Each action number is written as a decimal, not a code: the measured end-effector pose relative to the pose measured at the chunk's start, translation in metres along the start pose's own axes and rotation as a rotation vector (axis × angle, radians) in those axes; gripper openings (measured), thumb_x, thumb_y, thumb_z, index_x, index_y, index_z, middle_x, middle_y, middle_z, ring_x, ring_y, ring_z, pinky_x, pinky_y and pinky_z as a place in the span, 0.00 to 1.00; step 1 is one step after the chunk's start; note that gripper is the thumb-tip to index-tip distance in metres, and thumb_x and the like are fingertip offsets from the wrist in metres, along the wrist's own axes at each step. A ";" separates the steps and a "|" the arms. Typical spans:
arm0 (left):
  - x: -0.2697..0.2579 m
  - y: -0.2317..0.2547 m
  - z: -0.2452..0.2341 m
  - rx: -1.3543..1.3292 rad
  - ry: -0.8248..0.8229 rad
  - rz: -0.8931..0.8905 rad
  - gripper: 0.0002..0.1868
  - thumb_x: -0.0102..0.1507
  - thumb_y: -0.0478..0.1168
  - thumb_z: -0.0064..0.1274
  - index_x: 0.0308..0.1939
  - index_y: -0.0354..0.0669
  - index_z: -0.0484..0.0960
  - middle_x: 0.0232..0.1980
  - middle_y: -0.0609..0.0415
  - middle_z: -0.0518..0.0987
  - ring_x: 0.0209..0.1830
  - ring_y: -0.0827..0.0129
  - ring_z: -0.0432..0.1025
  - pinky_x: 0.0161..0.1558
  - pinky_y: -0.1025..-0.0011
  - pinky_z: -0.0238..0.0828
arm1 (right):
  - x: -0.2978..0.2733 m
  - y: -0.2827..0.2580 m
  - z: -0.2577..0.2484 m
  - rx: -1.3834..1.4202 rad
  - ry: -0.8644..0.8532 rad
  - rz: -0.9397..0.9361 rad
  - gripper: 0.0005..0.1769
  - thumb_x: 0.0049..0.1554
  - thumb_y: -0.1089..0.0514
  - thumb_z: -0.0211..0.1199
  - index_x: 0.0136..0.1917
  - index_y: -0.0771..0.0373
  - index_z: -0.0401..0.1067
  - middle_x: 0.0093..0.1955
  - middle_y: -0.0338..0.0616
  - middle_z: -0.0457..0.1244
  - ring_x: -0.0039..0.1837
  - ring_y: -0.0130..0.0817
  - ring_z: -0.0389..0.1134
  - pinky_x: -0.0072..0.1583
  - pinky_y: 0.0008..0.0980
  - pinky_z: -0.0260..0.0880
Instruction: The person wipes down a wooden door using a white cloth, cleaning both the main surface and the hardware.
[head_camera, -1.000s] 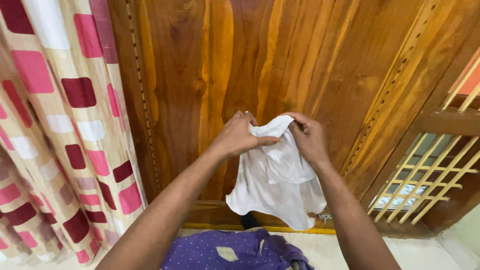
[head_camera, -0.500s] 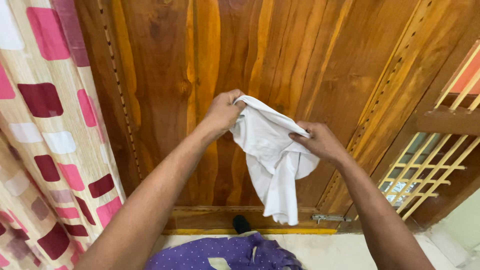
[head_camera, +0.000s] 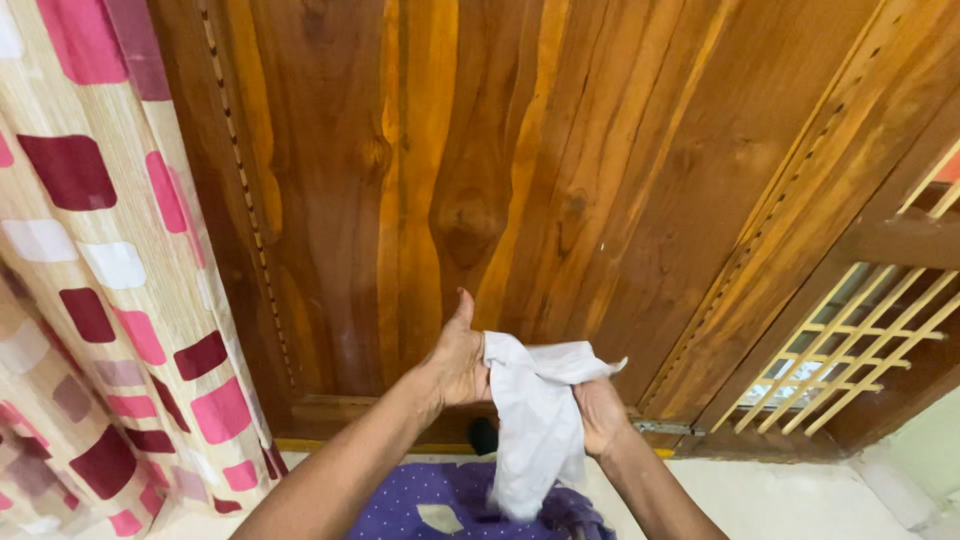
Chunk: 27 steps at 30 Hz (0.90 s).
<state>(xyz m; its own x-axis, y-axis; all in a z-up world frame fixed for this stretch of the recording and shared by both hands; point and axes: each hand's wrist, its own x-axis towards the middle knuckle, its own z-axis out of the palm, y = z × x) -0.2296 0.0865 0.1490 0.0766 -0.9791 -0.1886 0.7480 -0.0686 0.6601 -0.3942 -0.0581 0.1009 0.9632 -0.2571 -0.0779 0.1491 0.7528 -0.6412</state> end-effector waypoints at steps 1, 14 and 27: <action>0.001 0.001 -0.010 -0.008 -0.033 0.036 0.63 0.58 0.84 0.23 0.64 0.24 0.70 0.55 0.33 0.82 0.49 0.49 0.81 0.48 0.51 0.79 | -0.002 0.000 -0.001 -0.015 -0.014 0.020 0.30 0.67 0.49 0.53 0.73 0.74 0.63 0.72 0.61 0.62 0.68 0.48 0.68 0.70 0.47 0.70; 0.020 0.012 -0.041 0.091 0.062 0.261 0.18 0.61 0.29 0.46 0.55 0.35 0.76 0.44 0.45 0.83 0.39 0.60 0.81 0.45 0.59 0.83 | -0.022 -0.006 -0.020 0.188 0.070 -0.090 0.32 0.62 0.41 0.52 0.63 0.73 0.70 0.62 0.60 0.68 0.62 0.52 0.70 0.67 0.51 0.67; -0.036 0.081 0.015 0.107 -0.092 0.662 0.30 0.65 0.34 0.50 0.73 0.52 0.68 0.60 0.58 0.80 0.58 0.70 0.75 0.59 0.64 0.74 | 0.015 -0.097 0.001 0.120 0.098 -0.377 0.20 0.62 0.48 0.59 0.59 0.66 0.73 0.59 0.50 0.70 0.64 0.44 0.69 0.68 0.50 0.66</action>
<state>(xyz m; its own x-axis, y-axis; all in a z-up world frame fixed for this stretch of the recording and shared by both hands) -0.1815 0.1132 0.2200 0.4363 -0.8331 0.3399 0.4926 0.5373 0.6846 -0.3937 -0.1343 0.1623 0.8110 -0.5809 0.0695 0.5183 0.6583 -0.5459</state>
